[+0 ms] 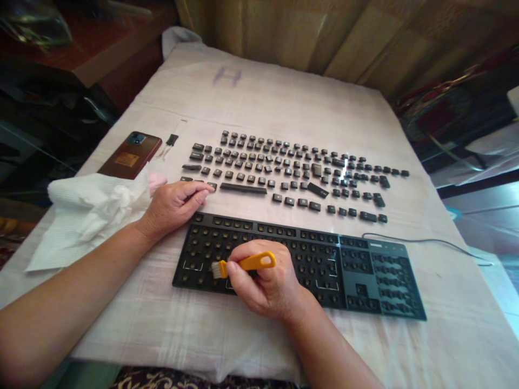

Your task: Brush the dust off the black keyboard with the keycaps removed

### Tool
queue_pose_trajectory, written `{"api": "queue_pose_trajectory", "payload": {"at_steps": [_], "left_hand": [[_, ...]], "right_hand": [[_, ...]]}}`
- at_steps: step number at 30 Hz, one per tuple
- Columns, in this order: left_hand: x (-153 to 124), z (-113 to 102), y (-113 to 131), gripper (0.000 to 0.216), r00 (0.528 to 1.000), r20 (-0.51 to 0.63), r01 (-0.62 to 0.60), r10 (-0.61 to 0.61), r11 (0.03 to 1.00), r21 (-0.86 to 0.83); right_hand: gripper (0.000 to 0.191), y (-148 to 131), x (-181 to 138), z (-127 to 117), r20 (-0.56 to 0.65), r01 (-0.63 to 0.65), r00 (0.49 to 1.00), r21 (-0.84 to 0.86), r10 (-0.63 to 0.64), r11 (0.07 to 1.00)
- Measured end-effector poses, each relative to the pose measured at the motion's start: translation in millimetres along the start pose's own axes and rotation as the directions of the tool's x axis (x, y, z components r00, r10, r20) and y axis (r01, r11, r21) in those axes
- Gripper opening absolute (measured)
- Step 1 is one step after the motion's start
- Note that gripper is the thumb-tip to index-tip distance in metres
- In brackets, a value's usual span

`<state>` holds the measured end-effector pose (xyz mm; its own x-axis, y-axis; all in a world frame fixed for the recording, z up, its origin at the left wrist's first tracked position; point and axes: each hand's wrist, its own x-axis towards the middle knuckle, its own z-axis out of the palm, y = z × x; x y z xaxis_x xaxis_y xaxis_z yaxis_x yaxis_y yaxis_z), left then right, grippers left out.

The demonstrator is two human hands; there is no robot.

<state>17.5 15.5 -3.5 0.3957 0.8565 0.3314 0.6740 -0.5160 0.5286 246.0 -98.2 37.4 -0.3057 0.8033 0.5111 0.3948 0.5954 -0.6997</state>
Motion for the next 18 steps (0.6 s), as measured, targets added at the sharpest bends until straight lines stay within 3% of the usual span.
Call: {"api": "queue_pose_trajectory", "payload": {"at_steps": [14,18], "left_hand": [[0.6,0.2,0.9,0.032,1.000,-0.011,-0.020,0.020,1.000,-0.010],[0.6,1.0,0.2,0.031,1.000,-0.013,-0.024,0.023,0.999,-0.021]], "right_hand": [[0.014,-0.2,-0.9,3.8,0.085,0.010,0.996,0.016,-0.011,1.000],[0.013,-1.1,-1.2,1.5,0.037,-0.021,0.999,0.048,0.020,0.999]]}}
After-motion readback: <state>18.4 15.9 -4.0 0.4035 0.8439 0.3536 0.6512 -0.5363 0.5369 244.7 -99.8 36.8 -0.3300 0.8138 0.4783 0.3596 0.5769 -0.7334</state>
